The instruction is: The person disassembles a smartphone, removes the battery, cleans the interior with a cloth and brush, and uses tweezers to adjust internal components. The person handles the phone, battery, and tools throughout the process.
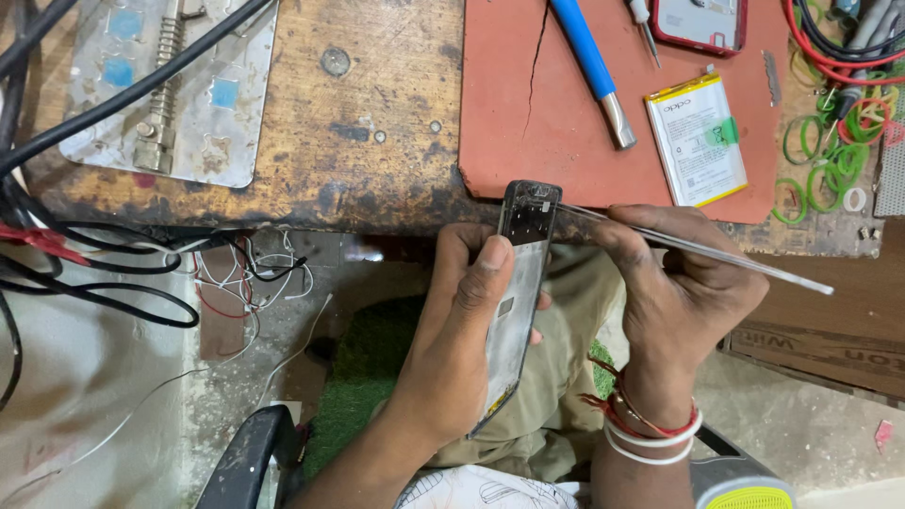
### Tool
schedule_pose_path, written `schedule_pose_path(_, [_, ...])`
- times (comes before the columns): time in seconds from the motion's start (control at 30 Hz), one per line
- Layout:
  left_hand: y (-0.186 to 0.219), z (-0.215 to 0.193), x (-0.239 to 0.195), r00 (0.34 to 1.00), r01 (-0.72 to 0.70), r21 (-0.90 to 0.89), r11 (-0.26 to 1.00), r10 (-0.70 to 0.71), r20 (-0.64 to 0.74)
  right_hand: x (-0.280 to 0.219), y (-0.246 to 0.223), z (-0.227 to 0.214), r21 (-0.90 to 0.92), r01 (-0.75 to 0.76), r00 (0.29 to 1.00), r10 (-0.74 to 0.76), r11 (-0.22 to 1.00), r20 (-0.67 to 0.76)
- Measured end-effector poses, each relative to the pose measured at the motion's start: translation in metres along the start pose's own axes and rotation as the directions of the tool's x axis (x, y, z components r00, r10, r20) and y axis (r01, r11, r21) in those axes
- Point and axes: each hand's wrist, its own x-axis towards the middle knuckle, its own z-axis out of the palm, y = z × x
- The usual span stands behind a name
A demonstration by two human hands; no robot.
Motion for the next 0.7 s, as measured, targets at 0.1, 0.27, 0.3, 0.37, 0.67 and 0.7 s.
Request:
schedule_pose_path(0.1, [-0.001, 0.000, 0.000, 1.000, -0.015, -0.003, 1.000, 0.015, 0.005, -0.001, 0.001, -0.012, 0.042, 0.115, 0.979, -0.121, 0.992, 0.165])
schedule_pose_path(0.27, [0.004, -0.001, 0.000, 1.000, 0.021, -0.025, 0.999, -0.021, 0.013, -0.002, 0.002, -0.010, -0.015, 0.126, 0.979, -0.122, 0.992, 0.162])
schedule_pose_path(0.3, [0.005, -0.002, -0.002, 0.999, 0.033, -0.033, 0.999, -0.032, 0.024, -0.002, 0.004, -0.008, -0.040, 0.122, 0.984, -0.115, 0.992, 0.136])
schedule_pose_path(0.37, [0.005, -0.002, -0.006, 0.997, 0.064, -0.053, 0.997, -0.062, 0.036, 0.001, 0.006, -0.003, -0.048, 0.124, 0.987, -0.118, 0.991, 0.107])
schedule_pose_path(0.67, [-0.007, -0.008, -0.016, 0.998, 0.066, -0.060, 0.996, -0.065, 0.017, -0.004, 0.008, -0.005, 0.042, 0.079, 0.990, -0.083, 0.996, 0.113])
schedule_pose_path(0.7, [-0.009, -0.009, -0.017, 0.999, 0.045, -0.053, 0.998, -0.044, 0.019, -0.005, 0.008, -0.006, 0.087, 0.056, 0.991, -0.067, 0.995, 0.120])
